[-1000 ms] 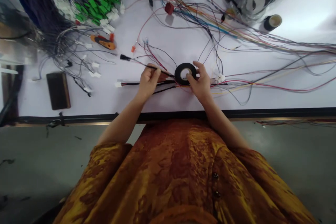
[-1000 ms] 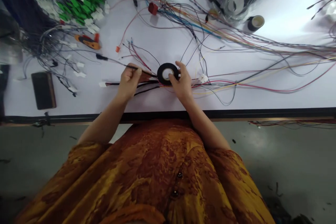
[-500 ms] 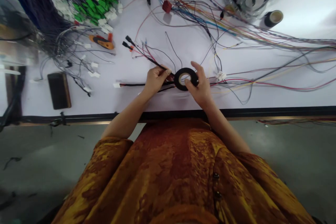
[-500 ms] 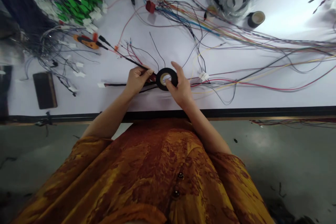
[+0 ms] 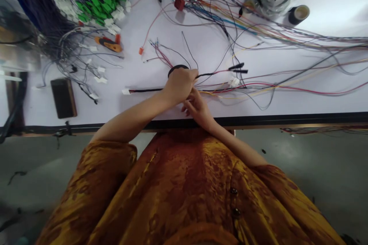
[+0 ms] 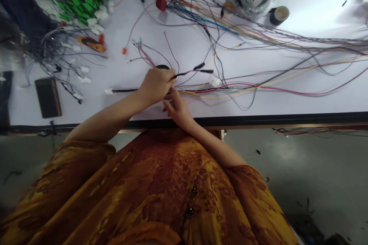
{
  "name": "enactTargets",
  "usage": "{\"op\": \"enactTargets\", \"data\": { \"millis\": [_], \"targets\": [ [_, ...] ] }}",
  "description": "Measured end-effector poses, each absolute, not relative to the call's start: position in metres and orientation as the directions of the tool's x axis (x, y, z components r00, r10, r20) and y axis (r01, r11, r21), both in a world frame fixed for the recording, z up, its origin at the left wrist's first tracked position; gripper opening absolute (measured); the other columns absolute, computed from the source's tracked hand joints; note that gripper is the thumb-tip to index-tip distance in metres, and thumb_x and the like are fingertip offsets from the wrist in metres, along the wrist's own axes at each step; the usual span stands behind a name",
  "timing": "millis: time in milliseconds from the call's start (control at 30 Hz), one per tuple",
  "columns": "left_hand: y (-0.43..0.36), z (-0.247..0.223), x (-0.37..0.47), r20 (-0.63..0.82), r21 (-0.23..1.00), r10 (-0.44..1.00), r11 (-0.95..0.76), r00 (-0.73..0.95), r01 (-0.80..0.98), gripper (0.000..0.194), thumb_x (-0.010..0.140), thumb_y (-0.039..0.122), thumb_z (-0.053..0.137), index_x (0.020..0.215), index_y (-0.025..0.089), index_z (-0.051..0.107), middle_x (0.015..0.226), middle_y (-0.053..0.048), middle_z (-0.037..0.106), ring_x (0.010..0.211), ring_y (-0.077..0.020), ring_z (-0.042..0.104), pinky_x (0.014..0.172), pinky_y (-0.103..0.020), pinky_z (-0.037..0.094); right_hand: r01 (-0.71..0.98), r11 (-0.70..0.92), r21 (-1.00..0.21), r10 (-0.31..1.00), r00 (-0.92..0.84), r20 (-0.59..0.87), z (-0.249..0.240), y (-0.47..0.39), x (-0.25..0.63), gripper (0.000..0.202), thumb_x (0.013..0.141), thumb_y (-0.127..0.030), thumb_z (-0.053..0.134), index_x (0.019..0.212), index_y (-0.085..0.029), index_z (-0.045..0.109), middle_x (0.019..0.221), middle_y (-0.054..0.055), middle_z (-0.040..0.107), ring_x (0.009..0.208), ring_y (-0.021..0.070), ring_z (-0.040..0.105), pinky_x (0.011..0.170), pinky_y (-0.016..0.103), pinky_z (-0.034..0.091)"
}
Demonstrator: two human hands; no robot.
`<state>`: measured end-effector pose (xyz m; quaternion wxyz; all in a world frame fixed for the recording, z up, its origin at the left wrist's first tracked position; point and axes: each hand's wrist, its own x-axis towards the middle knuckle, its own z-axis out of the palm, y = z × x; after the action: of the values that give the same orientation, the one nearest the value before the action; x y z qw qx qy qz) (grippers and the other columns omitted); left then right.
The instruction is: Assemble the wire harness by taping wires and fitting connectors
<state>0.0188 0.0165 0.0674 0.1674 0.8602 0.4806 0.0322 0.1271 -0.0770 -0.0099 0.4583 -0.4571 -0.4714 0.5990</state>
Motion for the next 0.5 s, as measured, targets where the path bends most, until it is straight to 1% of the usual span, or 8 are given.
{"op": "enactTargets", "data": {
  "millis": [67,133,200,267,333,400,467,500],
  "targets": [
    [0.0,0.059,0.014,-0.046,0.291,0.827,-0.525,0.56,0.8,0.016,0.095,0.018,0.05,0.092,0.017,0.066,0.086,-0.01,0.069,0.079,-0.0231,0.065,0.068,-0.034,0.045,-0.067,-0.117,-0.991,0.993,-0.025,-0.116,-0.006,-0.063,0.142,0.031,0.095,-0.046,0.054,0.117,-0.024,0.05,0.096,0.003,0.066,0.065,0.01,0.063,0.054,0.023,0.055],
    [-0.015,0.044,0.003,0.065,0.34,0.801,-0.578,0.595,0.742,0.019,0.095,0.014,0.046,0.095,0.018,0.065,0.098,-0.01,0.071,0.085,-0.0223,0.066,0.073,-0.033,0.048,-0.029,-0.121,-0.992,0.992,0.039,-0.122,0.0,-0.047,0.156,0.025,0.097,-0.047,0.051,0.108,-0.024,0.051,0.1,0.004,0.066,0.07,0.0107,0.064,0.061,0.025,0.057],
    [-0.025,0.028,-0.009,0.172,0.401,0.783,-0.61,0.597,0.684,0.022,0.097,0.014,0.042,0.095,0.019,0.063,0.112,-0.012,0.069,0.097,-0.0227,0.066,0.082,-0.035,0.051,0.003,-0.148,-0.989,0.989,-0.013,-0.148,0.005,-0.031,0.162,0.028,0.096,-0.05,0.052,0.108,-0.025,0.05,0.102,0.004,0.066,0.072,0.0121,0.066,0.063,0.027,0.058],
    [-0.03,0.014,-0.02,0.242,0.477,0.797,-0.594,0.553,0.648,0.024,0.1,0.019,0.039,0.095,0.02,0.063,0.122,-0.012,0.066,0.108,-0.0226,0.064,0.091,-0.037,0.052,0.07,-0.192,-0.979,0.977,-0.084,-0.197,0.006,-0.015,0.159,0.032,0.094,-0.053,0.053,0.108,-0.024,0.051,0.091,0.003,0.067,0.07,0.0138,0.065,0.063,0.029,0.059],
    [-0.032,0.005,-0.026,0.264,0.572,0.831,-0.543,0.489,0.614,0.024,0.103,0.028,0.04,0.094,0.023,0.063,0.121,-0.01,0.065,0.112,-0.0209,0.062,0.094,-0.037,0.052,0.185,-0.198,-0.963,0.973,-0.081,-0.216,0.003,0.001,0.15,0.036,0.09,-0.054,0.058,0.107,-0.023,0.051,0.085,0.003,0.066,0.074,0.0164,0.066,0.068,0.032,0.06],
    [-0.031,0.001,-0.029,0.276,0.667,0.86,-0.493,0.429,0.559,0.026,0.103,0.038,0.044,0.091,0.024,0.062,0.116,-0.009,0.065,0.108,-0.0196,0.062,0.094,-0.037,0.052,0.311,-0.169,-0.935,0.982,-0.025,-0.186,-0.002,0.015,0.141,0.039,0.085,-0.049,0.066,0.108,-0.02,0.052,0.091,0.005,0.067,0.086,0.0198,0.068,0.08,0.037,0.06],
    [-0.028,-0.001,-0.03,0.297,0.732,0.886,-0.45,0.356,0.511,0.032,0.102,0.047,0.047,0.086,0.023,0.062,0.107,-0.007,0.066,0.103,-0.0192,0.062,0.092,-0.038,0.052,0.374,-0.168,-0.912,0.985,0.023,-0.172,-0.005,0.023,0.137,0.041,0.082,-0.04,0.068,0.114,-0.019,0.053,0.097,0.007,0.067,0.095,0.0225,0.068,0.088,0.041,0.059],
    [-0.026,-0.002,-0.031,0.304,0.765,0.904,-0.419,0.299,0.489,0.035,0.101,0.05,0.048,0.083,0.022,0.061,0.102,-0.007,0.066,0.099,-0.0188,0.062,0.091,-0.038,0.052,0.371,-0.189,-0.909,0.981,0.032,-0.19,-0.006,0.023,0.138,0.044,0.083,-0.037,0.067,0.119,-0.019,0.052,0.095,0.006,0.067,0.093,0.0231,0.069,0.086,0.042,0.06]
  ]
}}
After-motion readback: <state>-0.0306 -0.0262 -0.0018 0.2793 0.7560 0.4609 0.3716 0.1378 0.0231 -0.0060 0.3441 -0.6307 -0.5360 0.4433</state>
